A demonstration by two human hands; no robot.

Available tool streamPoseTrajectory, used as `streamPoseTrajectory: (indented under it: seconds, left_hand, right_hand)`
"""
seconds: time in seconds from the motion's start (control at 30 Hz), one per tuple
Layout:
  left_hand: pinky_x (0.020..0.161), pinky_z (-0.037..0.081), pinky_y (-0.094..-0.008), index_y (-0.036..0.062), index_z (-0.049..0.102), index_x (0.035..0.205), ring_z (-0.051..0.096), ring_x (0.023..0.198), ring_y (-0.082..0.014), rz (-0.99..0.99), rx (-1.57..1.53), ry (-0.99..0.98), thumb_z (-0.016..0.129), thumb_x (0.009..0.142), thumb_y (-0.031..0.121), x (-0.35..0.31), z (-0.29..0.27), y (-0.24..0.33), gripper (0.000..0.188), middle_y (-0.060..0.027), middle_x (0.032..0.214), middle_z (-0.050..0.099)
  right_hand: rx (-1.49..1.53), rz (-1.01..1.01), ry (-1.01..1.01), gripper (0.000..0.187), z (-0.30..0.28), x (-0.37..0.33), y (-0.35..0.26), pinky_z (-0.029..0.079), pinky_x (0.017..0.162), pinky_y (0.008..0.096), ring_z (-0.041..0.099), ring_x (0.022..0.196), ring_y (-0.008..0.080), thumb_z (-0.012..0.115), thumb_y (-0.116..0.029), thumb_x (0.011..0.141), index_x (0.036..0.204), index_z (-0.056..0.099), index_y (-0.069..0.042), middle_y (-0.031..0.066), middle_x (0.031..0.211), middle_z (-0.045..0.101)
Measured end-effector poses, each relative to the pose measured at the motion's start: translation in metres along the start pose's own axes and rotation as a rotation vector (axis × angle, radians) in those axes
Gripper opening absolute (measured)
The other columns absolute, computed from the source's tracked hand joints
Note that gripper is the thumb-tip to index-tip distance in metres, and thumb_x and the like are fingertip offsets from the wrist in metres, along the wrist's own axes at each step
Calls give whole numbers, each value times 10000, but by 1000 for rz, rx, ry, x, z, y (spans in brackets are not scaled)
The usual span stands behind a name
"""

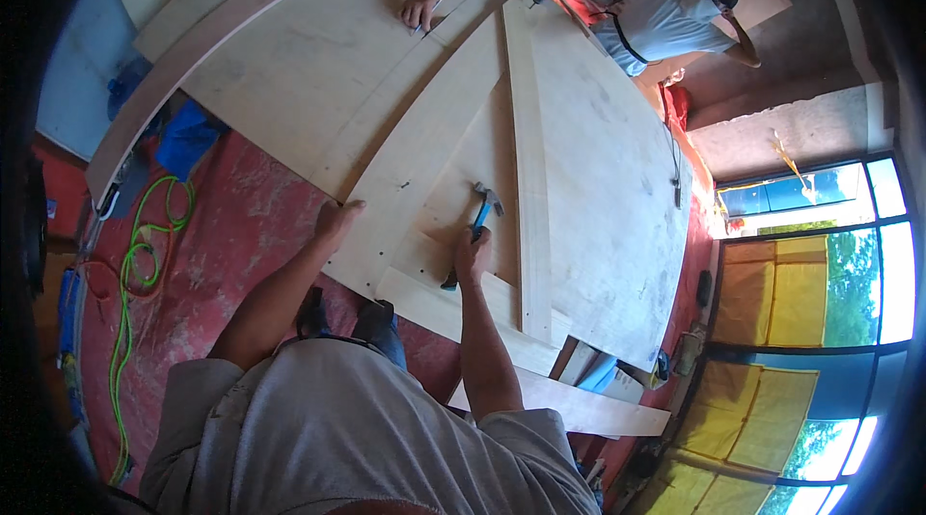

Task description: The person aligns wooden boards on a large wooden panel, drives screws into the wood using a power drill, and adjusts the wooden pieces while handling a hammer.

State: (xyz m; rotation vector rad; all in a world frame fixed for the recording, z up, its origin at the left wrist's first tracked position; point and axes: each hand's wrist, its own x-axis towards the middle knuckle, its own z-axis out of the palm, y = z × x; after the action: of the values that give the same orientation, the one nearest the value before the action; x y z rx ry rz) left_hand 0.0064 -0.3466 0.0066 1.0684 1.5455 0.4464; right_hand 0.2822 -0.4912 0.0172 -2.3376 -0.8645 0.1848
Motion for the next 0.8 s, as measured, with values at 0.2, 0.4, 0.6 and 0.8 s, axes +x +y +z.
streamPoseTrajectory:
  seconds: [0.2,0.4,0.6,0.8]
  left_hand:
    - [790,543,-435,-144,651,1063,705,982,-349,-25,50,-23,774,789,452,-20,-3,25,667,-306,1054,696]
    - [826,540,-438,-132,643,1087,697,1028,-353,-3,17,15,775,786,446,-10,-2,8,665,-308,1101,687]
    - [835,538,-433,-106,637,1118,695,1031,-350,1,6,-18,778,784,428,-13,-3,15,646,-301,1101,688]
    - [836,538,-434,-103,626,1131,694,1024,-358,40,-19,-27,785,789,412,-8,-1,10,638,-297,1099,689]
  right_hand:
    - [-19,13,16,285,-2,2,8,469,751,525,621,815,426,583,-262,924,1014,593,8,239,886,643]
    - [-15,-30,18,281,0,0,5,472,751,530,624,820,432,586,-261,925,1013,588,6,245,895,645]
    - [11,-25,16,281,0,1,6,476,758,526,627,824,431,587,-259,927,1032,583,1,242,899,647]
    - [-31,9,-2,290,0,0,6,477,760,517,633,829,415,593,-262,925,1051,593,-2,229,906,654]
